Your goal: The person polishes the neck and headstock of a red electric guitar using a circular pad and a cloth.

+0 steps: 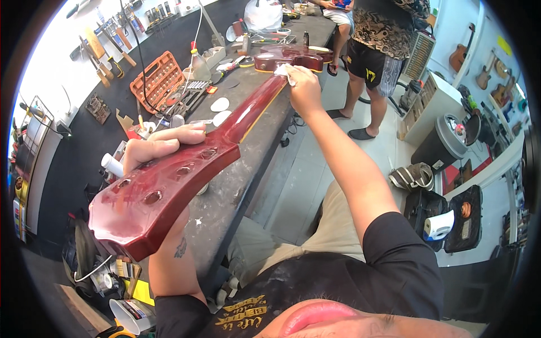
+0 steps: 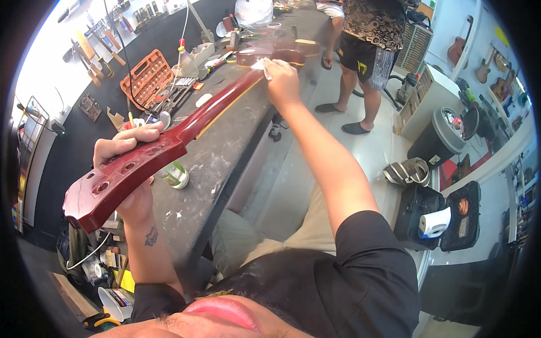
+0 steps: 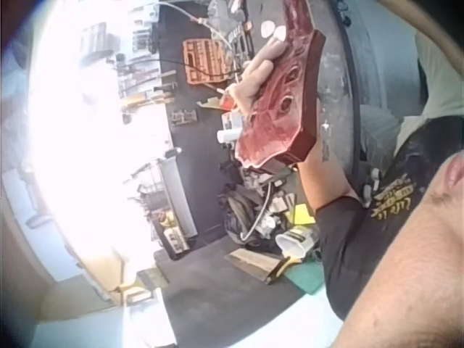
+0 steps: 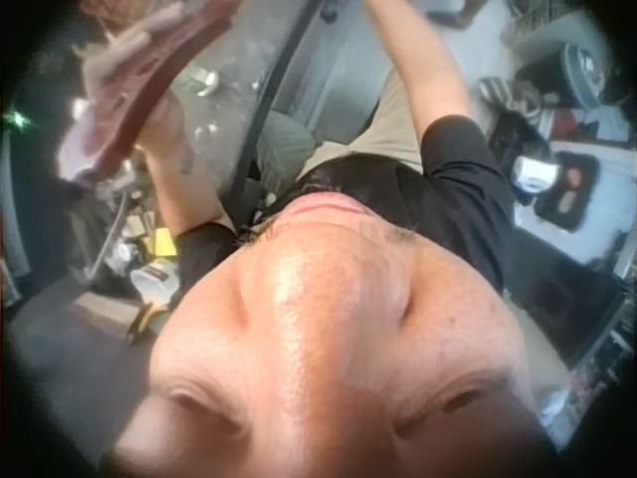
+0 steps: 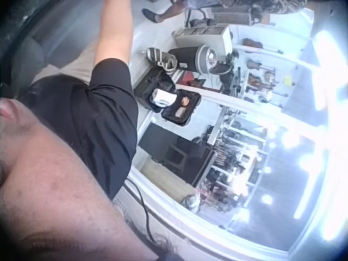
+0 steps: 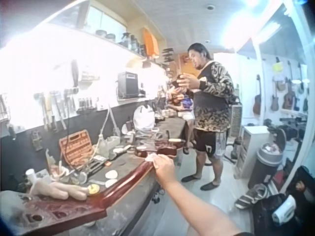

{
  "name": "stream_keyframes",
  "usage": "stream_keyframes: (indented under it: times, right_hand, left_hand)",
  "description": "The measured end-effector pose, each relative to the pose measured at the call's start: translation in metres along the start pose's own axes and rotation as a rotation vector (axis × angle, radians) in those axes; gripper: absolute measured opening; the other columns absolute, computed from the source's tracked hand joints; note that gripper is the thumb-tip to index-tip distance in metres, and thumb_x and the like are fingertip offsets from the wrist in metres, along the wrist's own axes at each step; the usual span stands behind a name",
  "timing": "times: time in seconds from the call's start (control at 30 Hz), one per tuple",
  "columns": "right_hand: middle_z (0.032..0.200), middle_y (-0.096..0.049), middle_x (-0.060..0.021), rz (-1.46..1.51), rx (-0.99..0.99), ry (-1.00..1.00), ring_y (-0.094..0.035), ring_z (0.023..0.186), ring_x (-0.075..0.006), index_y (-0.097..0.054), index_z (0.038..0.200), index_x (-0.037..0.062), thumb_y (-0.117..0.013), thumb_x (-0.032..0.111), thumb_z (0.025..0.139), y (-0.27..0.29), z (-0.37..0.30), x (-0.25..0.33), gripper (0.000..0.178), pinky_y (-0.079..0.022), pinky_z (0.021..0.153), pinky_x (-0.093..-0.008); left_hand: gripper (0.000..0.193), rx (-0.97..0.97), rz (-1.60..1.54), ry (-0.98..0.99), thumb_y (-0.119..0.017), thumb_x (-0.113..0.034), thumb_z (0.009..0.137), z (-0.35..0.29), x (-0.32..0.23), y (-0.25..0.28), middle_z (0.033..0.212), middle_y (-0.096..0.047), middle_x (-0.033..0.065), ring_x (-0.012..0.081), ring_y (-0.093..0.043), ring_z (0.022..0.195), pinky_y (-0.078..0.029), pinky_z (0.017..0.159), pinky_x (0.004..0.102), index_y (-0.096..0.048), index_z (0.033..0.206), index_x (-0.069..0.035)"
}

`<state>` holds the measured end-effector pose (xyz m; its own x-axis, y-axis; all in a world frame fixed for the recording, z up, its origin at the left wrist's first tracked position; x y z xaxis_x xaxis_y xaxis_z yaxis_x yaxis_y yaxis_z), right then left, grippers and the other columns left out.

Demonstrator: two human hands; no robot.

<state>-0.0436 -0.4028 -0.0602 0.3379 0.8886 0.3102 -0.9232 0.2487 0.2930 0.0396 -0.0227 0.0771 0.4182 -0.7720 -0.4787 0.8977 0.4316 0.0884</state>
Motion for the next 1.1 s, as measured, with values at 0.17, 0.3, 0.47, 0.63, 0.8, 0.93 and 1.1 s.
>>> stream_keyframes:
  times: [0.17, 0.3, 0.47, 0.63, 0.8, 0.93, 1.1]
  right_hand:
    - [0.125, -0.074, -0.0178, 0.196, 0.031, -0.054, -0.067, 0.117, -0.0381, -0.072, 0.130, 0.0049, -0.059, 0.004, 0.096, 0.019, -0.020, 0.049, 0.036, -0.050, 0.103, -0.0483]
    - [0.134, -0.068, -0.0250, 0.195, 0.010, -0.041, -0.063, 0.128, -0.0425, -0.065, 0.136, -0.0030, -0.060, 0.002, 0.094, 0.063, -0.040, 0.124, 0.042, -0.047, 0.112, -0.0509]
    - [0.150, -0.057, -0.0278, 0.417, 0.005, 0.221, -0.055, 0.141, -0.0414, -0.056, 0.147, -0.0064, -0.063, -0.005, 0.077, 0.113, -0.052, 0.217, 0.070, -0.039, 0.121, -0.0552]
    - [0.147, -0.060, -0.0281, 0.605, 0.034, 0.224, -0.056, 0.141, -0.0397, -0.059, 0.144, -0.0076, -0.065, -0.006, 0.083, 0.140, -0.055, 0.265, 0.061, -0.039, 0.121, -0.0531]
    - [0.131, -0.071, -0.0238, 0.952, 0.136, 0.273, -0.070, 0.126, -0.0352, -0.063, 0.138, -0.0059, -0.073, 0.004, 0.092, 0.157, -0.063, 0.266, 0.048, -0.043, 0.117, -0.0544]
    - [0.127, -0.074, -0.0211, 0.846, -0.005, 0.094, -0.072, 0.123, -0.0312, -0.067, 0.134, -0.0023, -0.068, -0.005, 0.089, 0.150, -0.051, 0.199, 0.045, -0.050, 0.110, -0.0507]
    - [0.117, -0.076, -0.0198, 0.259, 0.045, -0.123, -0.075, 0.109, -0.0352, -0.072, 0.128, 0.0041, -0.062, -0.002, 0.090, 0.058, 0.009, 0.063, 0.040, -0.058, 0.093, -0.0379]
  left_hand:
    - [0.035, -0.028, -0.017, 0.005, -0.077, -0.026, 0.097, 0.000, 0.000, 0.004, 0.113, -0.071, 0.0286, 0.0441, -0.069, 0.115, -0.054, 0.106, 0.0581, -0.057, 0.112, -0.002]
    - [0.036, -0.031, -0.017, 0.005, -0.076, -0.029, 0.098, 0.003, -0.002, 0.005, 0.112, -0.071, 0.0281, 0.0445, -0.069, 0.117, -0.053, 0.106, 0.0580, -0.057, 0.113, -0.003]
    - [0.039, -0.017, 0.014, -0.008, -0.070, -0.038, 0.101, 0.004, -0.004, 0.001, 0.116, -0.072, 0.0275, 0.0448, -0.068, 0.119, -0.050, 0.109, 0.0585, -0.059, 0.115, -0.003]
    - [0.052, -0.121, 0.144, 0.022, -0.071, -0.051, 0.098, 0.003, -0.001, 0.015, 0.113, -0.073, 0.0287, 0.0448, -0.070, 0.116, -0.051, 0.107, 0.0561, -0.058, 0.116, -0.003]
    - [0.056, -0.102, 0.087, 0.027, -0.073, -0.053, 0.096, 0.004, 0.002, 0.014, 0.114, -0.072, 0.0285, 0.0447, -0.068, 0.118, -0.049, 0.108, 0.0574, -0.057, 0.116, -0.003]
    - [0.040, -0.046, 0.015, 0.010, -0.072, -0.037, 0.099, 0.004, -0.009, 0.002, 0.115, -0.072, 0.0271, 0.0437, -0.069, 0.117, -0.048, 0.110, 0.0564, -0.058, 0.113, -0.003]
    - [0.036, -0.055, 0.001, 0.014, -0.077, -0.027, 0.097, 0.001, -0.004, 0.003, 0.113, -0.072, 0.0263, 0.0431, -0.069, 0.117, -0.050, 0.109, 0.0568, -0.057, 0.114, -0.003]
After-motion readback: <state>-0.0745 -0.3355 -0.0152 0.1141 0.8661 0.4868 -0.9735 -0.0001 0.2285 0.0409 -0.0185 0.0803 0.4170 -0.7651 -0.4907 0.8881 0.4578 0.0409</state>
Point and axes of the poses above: each hand's wrist, its own z-axis towards the middle knuckle, its own y-axis out of the back of the hand, x = y × z, the point moved 8 cm from there along z, towards the middle knuckle
